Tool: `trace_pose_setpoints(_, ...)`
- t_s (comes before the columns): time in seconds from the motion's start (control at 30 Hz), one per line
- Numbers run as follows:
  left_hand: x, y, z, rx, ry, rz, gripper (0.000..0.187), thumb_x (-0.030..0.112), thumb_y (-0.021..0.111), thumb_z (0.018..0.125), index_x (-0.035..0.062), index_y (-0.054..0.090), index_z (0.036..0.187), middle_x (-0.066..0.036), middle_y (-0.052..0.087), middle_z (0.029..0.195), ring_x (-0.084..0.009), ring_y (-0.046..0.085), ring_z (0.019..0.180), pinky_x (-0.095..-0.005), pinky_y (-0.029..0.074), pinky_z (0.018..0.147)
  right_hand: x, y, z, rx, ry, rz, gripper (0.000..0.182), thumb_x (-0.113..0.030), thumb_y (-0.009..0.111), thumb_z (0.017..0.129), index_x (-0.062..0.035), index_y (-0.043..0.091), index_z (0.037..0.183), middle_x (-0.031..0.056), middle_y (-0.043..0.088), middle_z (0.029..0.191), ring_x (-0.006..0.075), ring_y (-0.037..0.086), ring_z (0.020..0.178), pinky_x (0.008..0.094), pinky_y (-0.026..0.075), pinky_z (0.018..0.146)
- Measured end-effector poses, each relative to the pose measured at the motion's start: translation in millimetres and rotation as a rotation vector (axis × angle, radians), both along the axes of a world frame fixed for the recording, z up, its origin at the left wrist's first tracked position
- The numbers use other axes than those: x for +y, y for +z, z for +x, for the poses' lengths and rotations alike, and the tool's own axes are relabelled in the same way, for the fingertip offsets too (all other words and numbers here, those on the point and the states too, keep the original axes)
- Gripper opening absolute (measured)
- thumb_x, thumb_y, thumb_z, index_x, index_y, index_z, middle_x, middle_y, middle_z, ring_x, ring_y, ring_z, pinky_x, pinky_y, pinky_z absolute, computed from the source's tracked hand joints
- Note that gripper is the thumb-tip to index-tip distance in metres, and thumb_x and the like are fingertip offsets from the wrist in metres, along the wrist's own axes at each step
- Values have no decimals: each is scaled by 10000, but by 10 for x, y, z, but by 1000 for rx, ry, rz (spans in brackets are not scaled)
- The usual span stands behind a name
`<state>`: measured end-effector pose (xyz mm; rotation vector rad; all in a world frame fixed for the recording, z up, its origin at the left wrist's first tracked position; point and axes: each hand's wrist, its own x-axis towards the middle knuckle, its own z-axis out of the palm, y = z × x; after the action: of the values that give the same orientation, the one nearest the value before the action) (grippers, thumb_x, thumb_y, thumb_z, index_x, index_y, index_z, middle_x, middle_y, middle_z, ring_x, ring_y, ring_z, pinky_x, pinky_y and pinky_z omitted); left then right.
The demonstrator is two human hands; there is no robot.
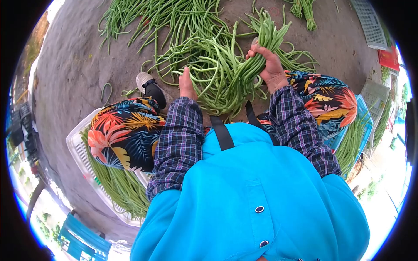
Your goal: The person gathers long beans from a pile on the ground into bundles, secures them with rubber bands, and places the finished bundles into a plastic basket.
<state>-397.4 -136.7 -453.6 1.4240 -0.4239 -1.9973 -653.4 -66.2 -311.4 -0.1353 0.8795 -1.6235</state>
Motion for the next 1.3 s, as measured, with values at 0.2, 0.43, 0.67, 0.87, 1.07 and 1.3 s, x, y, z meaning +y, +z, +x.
trace_pose_setpoints(0.2, -45, 836, -262, -1088, -183, -488, 687, 390, 572, 827, -57, 341, 1295, -230, 338, 1343, -327, 334, 1248, -399, 274, 1022, 22, 308, 126, 213, 105, -41, 146, -67, 613, 811, -43, 561, 945, 35, 570, 804, 148, 563, 745, 299, 466, 714)
trace_pose_setpoints(0.43, 183, 1944, -703, -206, -1014, -1077, 767, 297, 778, 648, 51, 414, 1278, -174, 456, 1280, -298, 379, 1244, -352, 282, 1051, 236, 846, 330, 553, 322, 24, 185, -124, 629, 809, -33, 536, 941, 27, 520, 814, 149, 510, 791, 289, 414, 741)
trace_pose_setpoints(0.67, 436, 951, -572, -822, -1349, -1105, 563, 355, 732, 637, 137, 571, 1130, -113, 466, 1273, -368, 305, 1269, -466, 264, 1034, 416, 1303, 449, 658, 279, -149, 193, -140, 638, 798, -39, 530, 922, 29, 499, 771, 151, 483, 757, 337, 397, 779)
trace_pose_setpoints(0.87, 402, 986, -536, -1099, -1209, -1004, 494, 409, 729, 652, 194, 603, 1079, -122, 320, 1384, -344, 201, 1319, -559, 200, 1027, 539, 1642, 336, 717, 200, -315, 173, -92, 655, 782, -87, 556, 923, 36, 532, 801, 152, 496, 767, 335, 405, 766)
trace_pose_setpoints(1.07, 416, 776, -421, -1242, -1362, -697, 606, 439, 708, 687, 138, 535, 1184, -152, 274, 1402, -387, 160, 1322, -585, 186, 1021, 707, 2613, -144, 485, 32, -751, 200, -110, 674, 776, -178, 542, 910, -64, 497, 768, 93, 502, 763, 329, 379, 847)
trace_pose_setpoints(1.3, 107, 1003, -502, -1099, -1004, -785, 364, 226, 632, 777, 54, 583, 1094, -128, 543, 1140, -304, 459, 1121, -457, 356, 948, 473, 2928, -343, 737, 30, -553, 188, -133, 637, 820, -92, 551, 982, 5, 514, 829, 130, 518, 786, 345, 406, 845)
